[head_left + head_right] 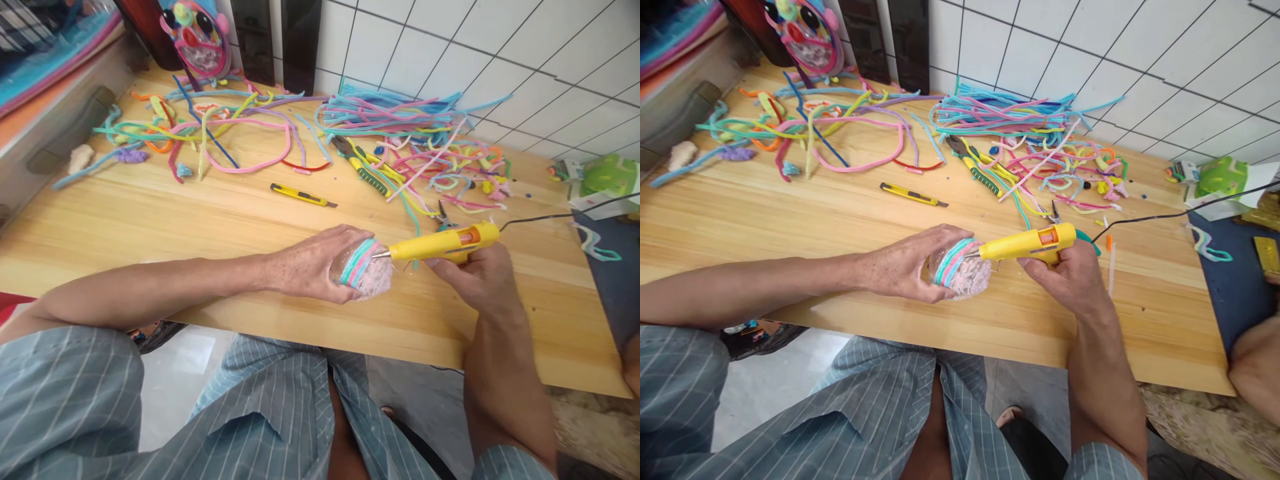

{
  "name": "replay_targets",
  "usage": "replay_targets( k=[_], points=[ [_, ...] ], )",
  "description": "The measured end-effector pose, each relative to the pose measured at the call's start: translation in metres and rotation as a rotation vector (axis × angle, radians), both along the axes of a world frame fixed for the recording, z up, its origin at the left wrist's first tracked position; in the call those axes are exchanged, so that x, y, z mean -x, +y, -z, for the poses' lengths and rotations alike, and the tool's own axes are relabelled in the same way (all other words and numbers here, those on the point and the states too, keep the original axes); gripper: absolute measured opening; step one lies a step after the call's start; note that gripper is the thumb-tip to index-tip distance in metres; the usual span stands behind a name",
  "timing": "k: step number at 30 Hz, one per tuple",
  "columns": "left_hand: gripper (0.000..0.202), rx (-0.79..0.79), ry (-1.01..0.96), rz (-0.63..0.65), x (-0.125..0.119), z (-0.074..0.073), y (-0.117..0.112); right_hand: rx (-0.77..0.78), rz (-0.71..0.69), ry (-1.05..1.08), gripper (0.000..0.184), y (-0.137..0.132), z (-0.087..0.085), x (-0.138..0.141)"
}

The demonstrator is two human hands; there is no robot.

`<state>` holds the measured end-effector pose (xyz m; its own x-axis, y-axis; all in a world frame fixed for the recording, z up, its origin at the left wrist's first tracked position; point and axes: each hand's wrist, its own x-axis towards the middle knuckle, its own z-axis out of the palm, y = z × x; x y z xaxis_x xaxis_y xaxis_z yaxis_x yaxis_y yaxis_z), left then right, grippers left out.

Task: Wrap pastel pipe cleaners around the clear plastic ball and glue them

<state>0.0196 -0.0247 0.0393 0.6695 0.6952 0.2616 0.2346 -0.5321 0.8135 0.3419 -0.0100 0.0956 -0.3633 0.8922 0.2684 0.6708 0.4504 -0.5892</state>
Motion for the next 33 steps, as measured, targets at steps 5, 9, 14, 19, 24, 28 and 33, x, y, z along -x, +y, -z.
replay_targets(
  k=[5, 9, 14, 19, 24, 28, 33],
  points=[
    [0.091, -0.006, 0.016, 0.014, 0.000, 0.001, -0.002, 0.034, 0.015, -0.007, 0.024, 0.000, 0.001, 0.000],
    [0.102, 0.020, 0.050, 0.062, 0.010, -0.006, 0.001, 0.080, 0.084, 0.101, 0.024, 0.000, 0.004, 0.001],
    [0.069, -0.103, 0.141, -0.177, 0.045, -0.010, 0.039, 0.139, 0.264, 0.230, 0.022, 0.005, 0.010, 0.001],
    [0.037, -0.254, 0.506, -0.375, 0.066, 0.012, 0.084, 0.132, 0.312, 0.200, 0.030, 0.010, 0.014, -0.001],
    [0.029, -0.242, 0.546, -0.453, 0.062, 0.011, 0.088, 0.132, 0.347, 0.229, 0.028, 0.010, 0.015, 0.000],
    [0.018, -0.018, 0.316, -0.517, 0.058, -0.010, 0.078, 0.161, 0.387, 0.231, 0.028, 0.009, 0.015, 0.000],
    [0.020, 0.386, -0.002, -0.330, 0.045, -0.037, 0.053, 0.122, 0.443, 0.264, 0.036, 0.009, 0.017, 0.006]
  ],
)
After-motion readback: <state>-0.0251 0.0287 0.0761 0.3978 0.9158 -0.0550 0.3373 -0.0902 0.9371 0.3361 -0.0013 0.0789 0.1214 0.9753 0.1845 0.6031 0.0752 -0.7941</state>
